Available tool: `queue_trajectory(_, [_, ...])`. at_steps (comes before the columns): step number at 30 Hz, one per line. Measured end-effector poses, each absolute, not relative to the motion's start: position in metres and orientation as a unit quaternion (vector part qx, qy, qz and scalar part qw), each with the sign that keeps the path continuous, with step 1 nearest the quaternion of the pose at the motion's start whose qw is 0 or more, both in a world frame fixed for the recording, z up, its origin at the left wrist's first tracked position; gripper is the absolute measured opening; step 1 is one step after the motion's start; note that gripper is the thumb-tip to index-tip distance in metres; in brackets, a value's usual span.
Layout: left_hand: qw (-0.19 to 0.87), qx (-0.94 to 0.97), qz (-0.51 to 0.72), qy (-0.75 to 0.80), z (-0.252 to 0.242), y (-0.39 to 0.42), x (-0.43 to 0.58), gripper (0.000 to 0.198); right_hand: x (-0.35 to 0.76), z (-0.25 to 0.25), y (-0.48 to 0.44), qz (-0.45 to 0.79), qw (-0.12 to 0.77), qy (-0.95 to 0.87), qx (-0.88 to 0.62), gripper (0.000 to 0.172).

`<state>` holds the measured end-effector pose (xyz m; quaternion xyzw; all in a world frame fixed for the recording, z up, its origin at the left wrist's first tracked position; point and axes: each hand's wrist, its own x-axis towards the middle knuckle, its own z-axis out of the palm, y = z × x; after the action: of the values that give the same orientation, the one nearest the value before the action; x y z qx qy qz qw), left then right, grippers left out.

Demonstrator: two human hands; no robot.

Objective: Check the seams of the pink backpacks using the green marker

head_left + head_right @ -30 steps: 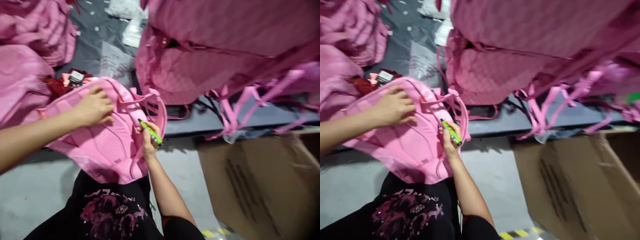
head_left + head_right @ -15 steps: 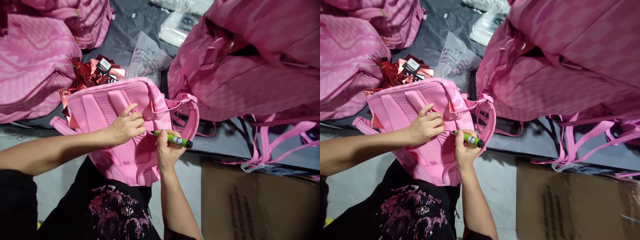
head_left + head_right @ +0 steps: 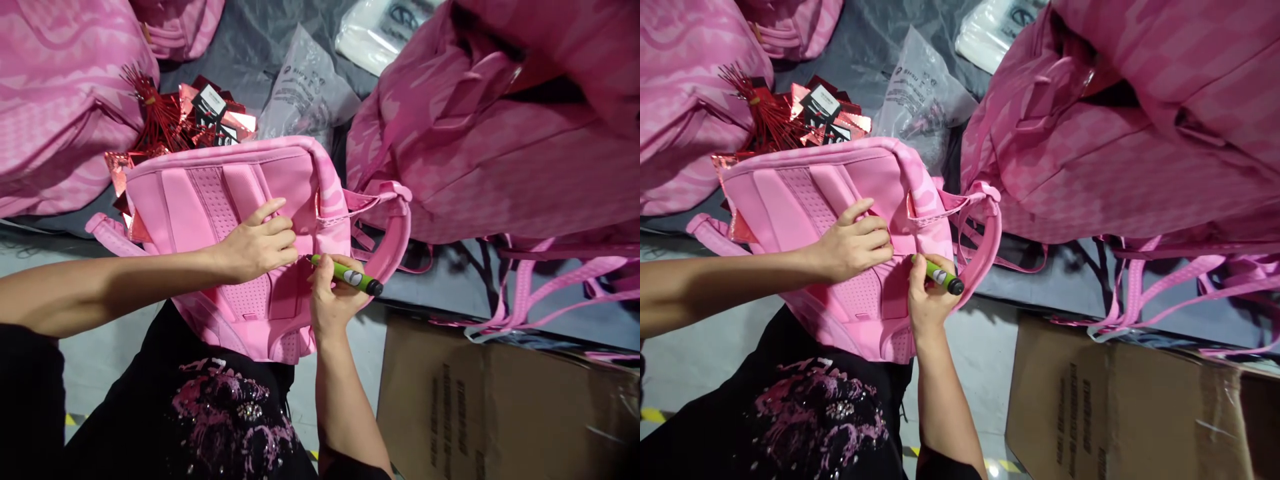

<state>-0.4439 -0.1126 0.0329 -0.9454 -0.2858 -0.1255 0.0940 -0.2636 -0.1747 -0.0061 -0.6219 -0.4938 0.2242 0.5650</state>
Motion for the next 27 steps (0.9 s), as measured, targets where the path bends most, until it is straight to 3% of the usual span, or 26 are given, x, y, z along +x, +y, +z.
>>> queue_trajectory(16, [0.116,-0.944,-0.099,-0.294,0.037,-0.113,-0.445,0.041,-0.264,-0.007,-0.172,0.249,0.553,-0.504,-0.615,0.024])
queue_trajectory(21, [0.138,-0.950,-0.131,-0.247,0.053,-0.111,-0.449,0.022,-0.272,-0.008,-0.177,0.229,0.565,-0.502,-0.614,0.021])
queue_trajectory(27, [0.124,-0.968,-0.031,-0.217,0.080,-0.060,-0.458,0.019,-0.264,-0.004,-0.166,0.236,0.563,-0.514,-0.603,0.024])
